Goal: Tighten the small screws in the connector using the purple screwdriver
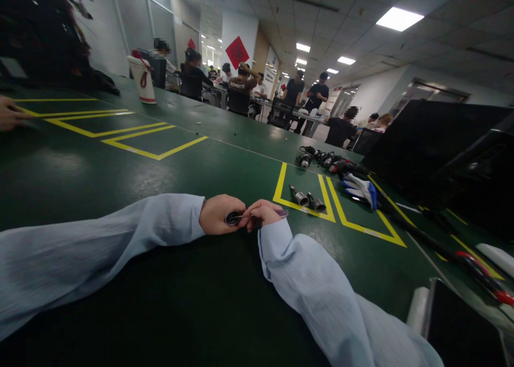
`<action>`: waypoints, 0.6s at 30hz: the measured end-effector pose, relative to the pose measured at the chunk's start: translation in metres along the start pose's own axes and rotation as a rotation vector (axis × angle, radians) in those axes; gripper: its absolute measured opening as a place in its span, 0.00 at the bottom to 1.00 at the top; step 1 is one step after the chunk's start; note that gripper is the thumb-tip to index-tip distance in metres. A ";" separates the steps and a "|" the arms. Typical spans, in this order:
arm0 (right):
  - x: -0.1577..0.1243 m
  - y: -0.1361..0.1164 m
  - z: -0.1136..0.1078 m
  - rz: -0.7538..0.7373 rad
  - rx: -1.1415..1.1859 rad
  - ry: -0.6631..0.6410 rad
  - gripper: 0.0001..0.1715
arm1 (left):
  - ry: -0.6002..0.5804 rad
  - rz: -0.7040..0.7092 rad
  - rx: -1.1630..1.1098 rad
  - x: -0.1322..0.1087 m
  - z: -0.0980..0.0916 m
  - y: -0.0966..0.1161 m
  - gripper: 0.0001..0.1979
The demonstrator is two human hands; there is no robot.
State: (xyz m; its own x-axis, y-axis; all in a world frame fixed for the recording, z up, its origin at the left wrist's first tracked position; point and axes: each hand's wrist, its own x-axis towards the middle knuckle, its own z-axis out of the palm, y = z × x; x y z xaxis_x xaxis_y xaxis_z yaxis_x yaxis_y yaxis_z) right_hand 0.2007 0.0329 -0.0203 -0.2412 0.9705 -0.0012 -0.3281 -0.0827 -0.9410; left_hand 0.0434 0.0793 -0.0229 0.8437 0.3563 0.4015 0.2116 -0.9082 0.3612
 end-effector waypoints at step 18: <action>-0.006 -0.010 0.002 0.019 -0.073 0.031 0.08 | -0.016 -0.051 0.139 -0.002 0.000 0.004 0.11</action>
State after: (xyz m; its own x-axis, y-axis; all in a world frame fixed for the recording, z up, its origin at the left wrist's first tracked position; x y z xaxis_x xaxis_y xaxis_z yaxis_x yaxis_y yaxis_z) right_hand 0.2036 0.0276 -0.0104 -0.2179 0.9755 -0.0286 -0.2560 -0.0854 -0.9629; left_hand 0.0429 0.0753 -0.0223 0.8375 0.4000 0.3723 0.3196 -0.9112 0.2600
